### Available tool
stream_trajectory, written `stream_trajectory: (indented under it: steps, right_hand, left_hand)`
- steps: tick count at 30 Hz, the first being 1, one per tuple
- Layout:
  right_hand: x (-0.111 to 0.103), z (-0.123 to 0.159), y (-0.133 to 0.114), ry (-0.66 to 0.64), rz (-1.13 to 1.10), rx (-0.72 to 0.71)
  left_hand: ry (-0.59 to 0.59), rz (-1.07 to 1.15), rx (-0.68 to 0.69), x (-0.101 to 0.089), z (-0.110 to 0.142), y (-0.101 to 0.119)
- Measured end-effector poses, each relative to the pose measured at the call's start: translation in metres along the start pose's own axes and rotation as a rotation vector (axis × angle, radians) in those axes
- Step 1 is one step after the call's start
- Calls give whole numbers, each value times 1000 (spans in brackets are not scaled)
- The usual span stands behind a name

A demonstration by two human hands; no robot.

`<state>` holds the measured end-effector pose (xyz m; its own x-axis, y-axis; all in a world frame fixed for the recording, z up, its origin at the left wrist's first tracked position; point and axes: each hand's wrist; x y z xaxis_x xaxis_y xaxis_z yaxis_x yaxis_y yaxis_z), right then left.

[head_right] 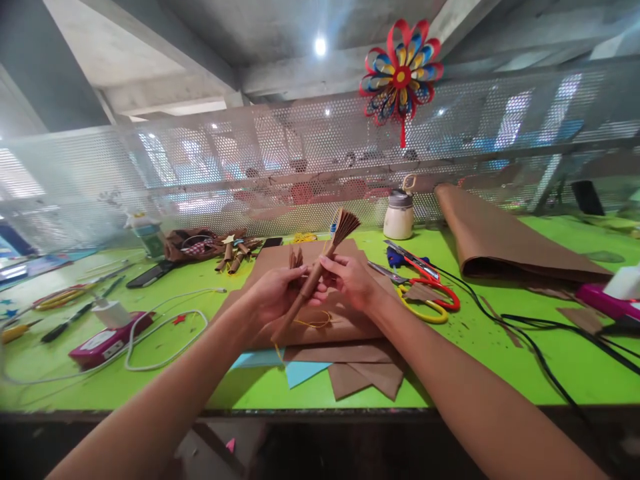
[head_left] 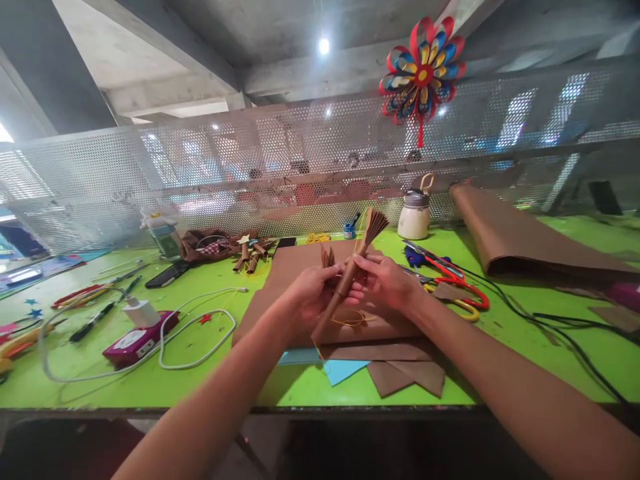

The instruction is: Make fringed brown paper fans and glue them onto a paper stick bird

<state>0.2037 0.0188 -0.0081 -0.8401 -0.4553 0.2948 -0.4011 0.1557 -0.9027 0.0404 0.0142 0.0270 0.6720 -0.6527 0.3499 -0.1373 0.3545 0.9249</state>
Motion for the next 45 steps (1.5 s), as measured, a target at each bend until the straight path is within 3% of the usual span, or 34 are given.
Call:
stream_trajectory:
  steps: [5,12,16,19,25,30,33,39,42,45]
  right_hand:
    - [-2,3,-2,-94,53,94]
    - [-1,5,3,-191,25,111]
    - [-10,0,11,4,55,102]
    - [-17,-3,20,149,178,133]
    - [-11,-6,38,139,625,186]
    - [-11,-13,26,218,845,61]
    - [-36,-16,3,308,950,29]
    - [-126,7,-45,600,1235,118]
    - [-160,24,-54,734,1384,172]
    - [-178,30,-49,811,1470,212]
  left_hand:
    - [-92,77,-10,-3,6,-13]
    - [-75,114,111,-16,9,-31]
    - [46,145,193,-26,3,-37]
    - [142,162,121,-29,0,-41]
    - [212,172,73,-28,-3,-46]
    - [232,192,60,-35,-6,-44]
    - [210,211,53,-39,-7,-43]
    - [207,204,50,-37,-6,-44]
    - [224,206,67,-34,-4,-44]
    - [229,212,77,-33,-2,-43]
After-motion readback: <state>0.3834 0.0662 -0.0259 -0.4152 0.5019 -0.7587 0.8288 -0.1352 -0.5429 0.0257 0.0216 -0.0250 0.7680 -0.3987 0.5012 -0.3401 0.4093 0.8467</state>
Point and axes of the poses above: each hand's wrist, its own z-axis away from the middle knuckle, its own x-axis out of the palm, y = z × x, and after that the axes turned 7 degrees about -y, right-handed
